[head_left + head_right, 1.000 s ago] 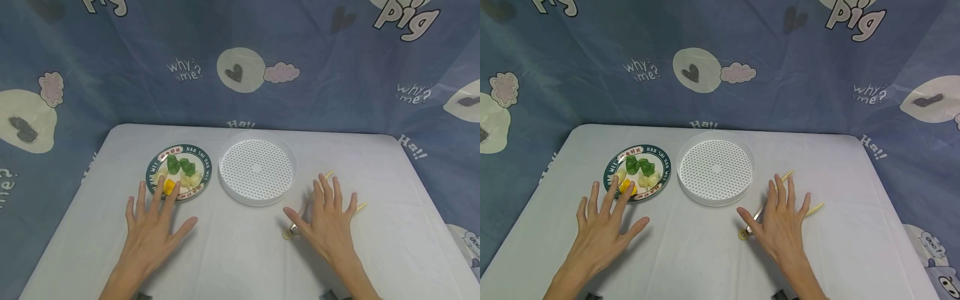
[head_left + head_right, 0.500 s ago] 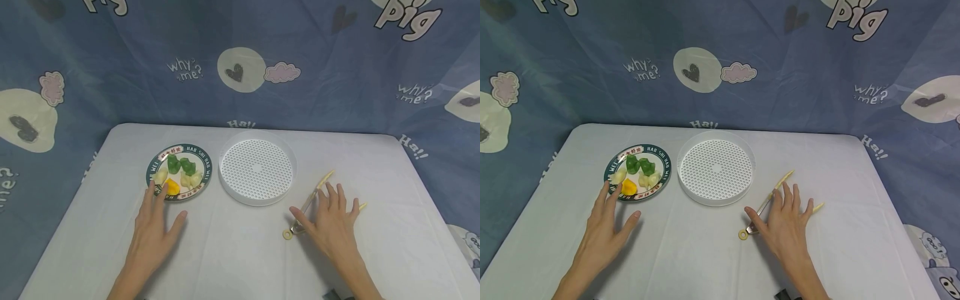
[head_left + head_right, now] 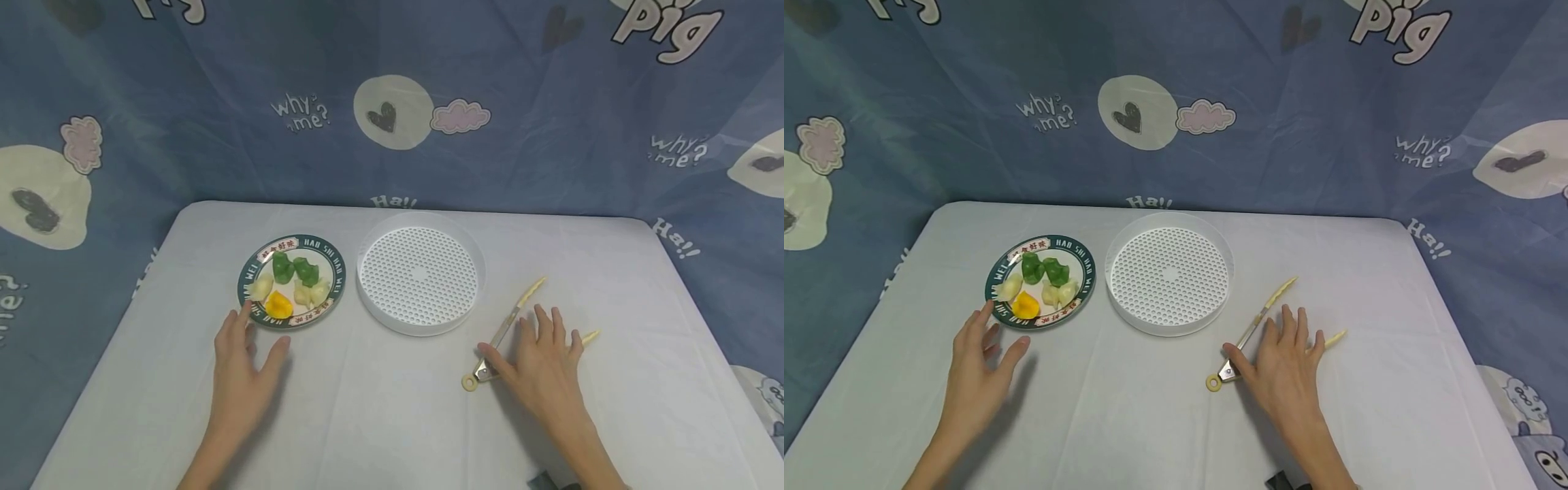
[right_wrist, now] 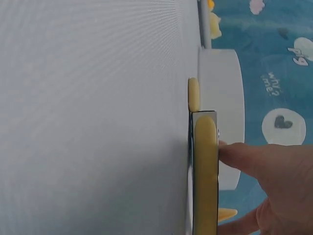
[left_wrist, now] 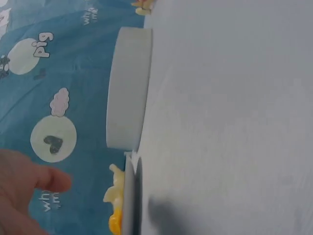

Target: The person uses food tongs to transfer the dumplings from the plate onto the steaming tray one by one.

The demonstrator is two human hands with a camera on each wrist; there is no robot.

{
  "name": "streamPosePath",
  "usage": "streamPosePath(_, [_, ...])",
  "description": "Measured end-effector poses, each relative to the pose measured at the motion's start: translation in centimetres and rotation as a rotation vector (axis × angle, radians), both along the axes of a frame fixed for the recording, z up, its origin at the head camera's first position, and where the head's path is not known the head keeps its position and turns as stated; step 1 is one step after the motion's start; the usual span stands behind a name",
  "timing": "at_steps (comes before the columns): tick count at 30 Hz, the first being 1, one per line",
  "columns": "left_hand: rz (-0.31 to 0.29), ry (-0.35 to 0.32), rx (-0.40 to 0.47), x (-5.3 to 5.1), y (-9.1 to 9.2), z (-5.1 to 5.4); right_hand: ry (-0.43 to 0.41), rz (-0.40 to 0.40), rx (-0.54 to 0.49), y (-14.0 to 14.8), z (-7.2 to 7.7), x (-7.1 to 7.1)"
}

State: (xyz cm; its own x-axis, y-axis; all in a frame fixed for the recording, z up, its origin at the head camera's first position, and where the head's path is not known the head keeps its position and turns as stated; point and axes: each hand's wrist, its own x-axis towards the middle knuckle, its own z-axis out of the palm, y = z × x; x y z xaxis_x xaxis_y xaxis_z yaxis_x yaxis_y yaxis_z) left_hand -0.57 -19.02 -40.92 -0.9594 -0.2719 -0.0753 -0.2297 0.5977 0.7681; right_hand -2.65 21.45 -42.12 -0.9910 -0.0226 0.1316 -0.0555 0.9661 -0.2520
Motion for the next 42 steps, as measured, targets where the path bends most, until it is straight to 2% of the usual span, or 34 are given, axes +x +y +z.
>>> streamPosePath(7, [0.152, -0.139, 0.254, -0.6, 0.0, 0.1, -0.039, -0.003, -0.004, -0.1, -0.1, -0.2])
streamPosePath(10, [0.194, -0.196, 0.377, -0.8, 0.0, 0.2, -0.059, -0.003, 0.006, -0.1, -0.2, -0.3])
streamPosePath(15, [0.238, -0.216, 0.63, -1.2, -0.2, 0.2, -0.086, 0.01, 0.025, 0.0, -0.2, -0.3])
streamPosePath(19, [0.246, -0.209, 0.74, -1.3, -0.5, 0.1, -0.1, 0.033, 0.037, 0.1, -0.2, -0.2])
streamPosePath(27, [0.219, -0.197, 0.813, -1.3, -1.0, -0.1, -0.089, 0.074, 0.005, 0.3, 0.0, 0.3])
streamPosePath(34, [0.2, -0.177, 0.799, -1.4, -1.1, -0.1, -0.121, 0.106, -0.008, 1.0, 0.1, 0.8])
streamPosePath(42, [0.213, -0.178, 0.799, -1.5, -1.2, -0.3, -0.144, 0.11, 0.001, 1.6, 0.1, 1.4])
